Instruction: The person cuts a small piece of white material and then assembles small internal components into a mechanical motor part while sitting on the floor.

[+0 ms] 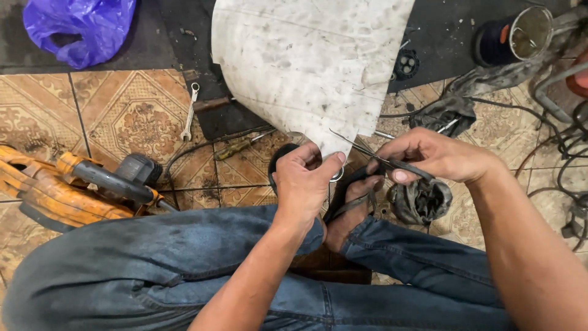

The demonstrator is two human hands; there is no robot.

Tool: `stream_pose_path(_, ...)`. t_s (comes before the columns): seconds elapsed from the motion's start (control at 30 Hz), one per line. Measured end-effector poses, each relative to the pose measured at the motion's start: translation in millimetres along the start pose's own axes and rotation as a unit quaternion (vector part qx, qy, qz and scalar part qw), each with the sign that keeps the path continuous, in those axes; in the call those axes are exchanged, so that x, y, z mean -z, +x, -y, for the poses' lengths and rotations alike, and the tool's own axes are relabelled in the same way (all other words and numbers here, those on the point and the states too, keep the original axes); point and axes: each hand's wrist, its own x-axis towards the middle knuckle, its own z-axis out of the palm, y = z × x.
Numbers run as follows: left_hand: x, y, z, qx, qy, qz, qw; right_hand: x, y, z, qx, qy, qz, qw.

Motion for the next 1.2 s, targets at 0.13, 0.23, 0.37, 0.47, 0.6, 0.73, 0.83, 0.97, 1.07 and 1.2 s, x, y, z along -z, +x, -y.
stream_pose_path(0.13, -1.4, 1.3, 5.8, -0.013, -0.009, 0.012, 1.0, 0.5, 1.4, -0.3, -0.015, -0.022, -0.005, 1.0)
stream_pose_path(0.23, -1.5, 1.8, 8.1, -0.017, -0.004, 0.012, 1.0, 0.7, 2.0, 0.2, -0.016, -0.015, -0.008, 1.0)
stream_pose_path(0.37, -1.0, 3.4, 11.7, -0.03, 0.021, 0.012, 0.999, 3.4, 0.5, -2.0, -0.022, -0.014, -0.018, 0.999)
stream_pose_path(0.47, -1.4, 2.9, 10.6, -0.024, 0.013, 0.015, 1.0, 4.9, 1.0, -6.8, -0.029, -0.005, -0.025, 0.999)
stream_pose_path(0.6, -0.7, 3.0, 11.5, -0.026, -0.014, 0.031, 0.999, 7.8, 2.0, -11.7, -0.012, -0.005, -0.02, 1.0)
stream_pose_path(0.73, -1.3, 2.3, 9.1, -0.012, -0.048, 0.034, 0.998, 9.3, -0.4, -16.2, 0.001, 0.033, -0.023, 0.999)
stream_pose_path(0.83, -1.2, 2.4, 7.6, -0.004, -0.054, 0.036, 0.998, 7.2, 0.3, -14.5, 0.015, 0.023, -0.026, 0.999)
stream_pose_path(0.97, -0.7, 2.1, 5.7, -0.001, -0.03, 0.028, 0.999, 7.3, -0.4, -16.6, 0.028, 0.022, -0.03, 0.999)
stream_pose_path(1.07, -0.3, 3.4, 10.2, -0.009, -0.045, 0.037, 0.998, 6.4, -0.8, -16.9, 0.019, 0.024, -0.04, 0.999)
stream_pose_path(1.2, 0.2, 3.0, 9.5, -0.016, -0.036, 0.037, 0.999, 5.3, -0.6, -14.5, 0.016, 0.014, -0.041, 0.999)
